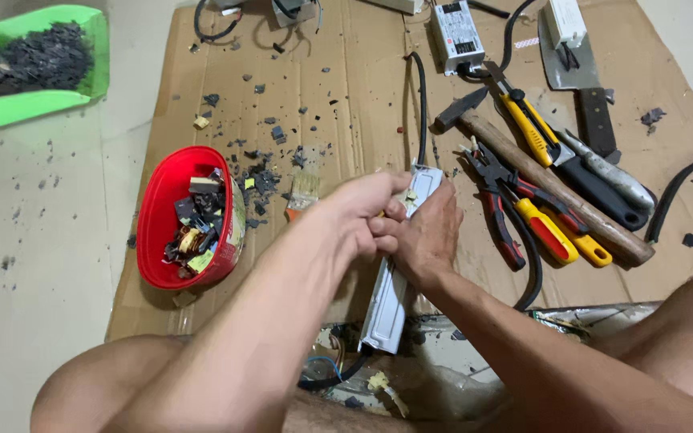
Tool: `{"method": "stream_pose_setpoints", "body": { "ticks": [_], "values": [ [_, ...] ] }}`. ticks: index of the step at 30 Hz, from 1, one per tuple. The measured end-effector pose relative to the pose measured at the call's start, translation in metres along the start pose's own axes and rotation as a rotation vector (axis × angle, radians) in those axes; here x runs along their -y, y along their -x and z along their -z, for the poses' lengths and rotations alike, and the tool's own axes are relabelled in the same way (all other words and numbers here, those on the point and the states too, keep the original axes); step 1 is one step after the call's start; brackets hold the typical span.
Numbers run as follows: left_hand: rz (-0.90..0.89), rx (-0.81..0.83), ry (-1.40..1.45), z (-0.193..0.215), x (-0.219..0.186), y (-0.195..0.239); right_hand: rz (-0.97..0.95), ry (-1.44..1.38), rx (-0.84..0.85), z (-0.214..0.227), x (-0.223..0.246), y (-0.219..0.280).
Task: The person sits on the floor and uses a screwdriver to remove screws from a silver metal electronic casing. They then pry open the casing to separate the two halves, revealing the internal components.
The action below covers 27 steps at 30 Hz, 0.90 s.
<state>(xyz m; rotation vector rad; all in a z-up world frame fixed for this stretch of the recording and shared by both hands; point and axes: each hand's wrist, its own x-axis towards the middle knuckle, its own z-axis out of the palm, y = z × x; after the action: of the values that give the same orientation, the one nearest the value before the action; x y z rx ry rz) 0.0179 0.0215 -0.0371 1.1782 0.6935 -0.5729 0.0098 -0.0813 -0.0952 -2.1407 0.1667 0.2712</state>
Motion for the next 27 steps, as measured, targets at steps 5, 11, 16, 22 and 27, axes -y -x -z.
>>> {"method": "stream_pose_setpoints", "body": {
  "ticks": [5, 11, 16, 22, 27],
  "values": [
    [-0.042, -0.041, -0.122, -0.004, 0.003, 0.008, -0.015, 0.011, -0.017, -0.008, -0.012, -0.01],
    [-0.169, -0.349, -1.182, -0.037, -0.015, 0.027, -0.052, 0.007, -0.003, -0.004, -0.011, -0.01],
    [-0.257, -0.352, -1.272, -0.041, -0.011, 0.044, -0.124, -0.082, 0.044, 0.012, 0.013, 0.004],
    [-0.14, -0.237, -0.338, -0.006, 0.002, 0.009, -0.043, 0.028, -0.003, -0.004, -0.003, -0.005],
    [0.041, 0.01, -0.025, -0.001, -0.01, 0.03, -0.022, 0.038, -0.035, -0.004, 0.007, 0.001]
  ]
}}
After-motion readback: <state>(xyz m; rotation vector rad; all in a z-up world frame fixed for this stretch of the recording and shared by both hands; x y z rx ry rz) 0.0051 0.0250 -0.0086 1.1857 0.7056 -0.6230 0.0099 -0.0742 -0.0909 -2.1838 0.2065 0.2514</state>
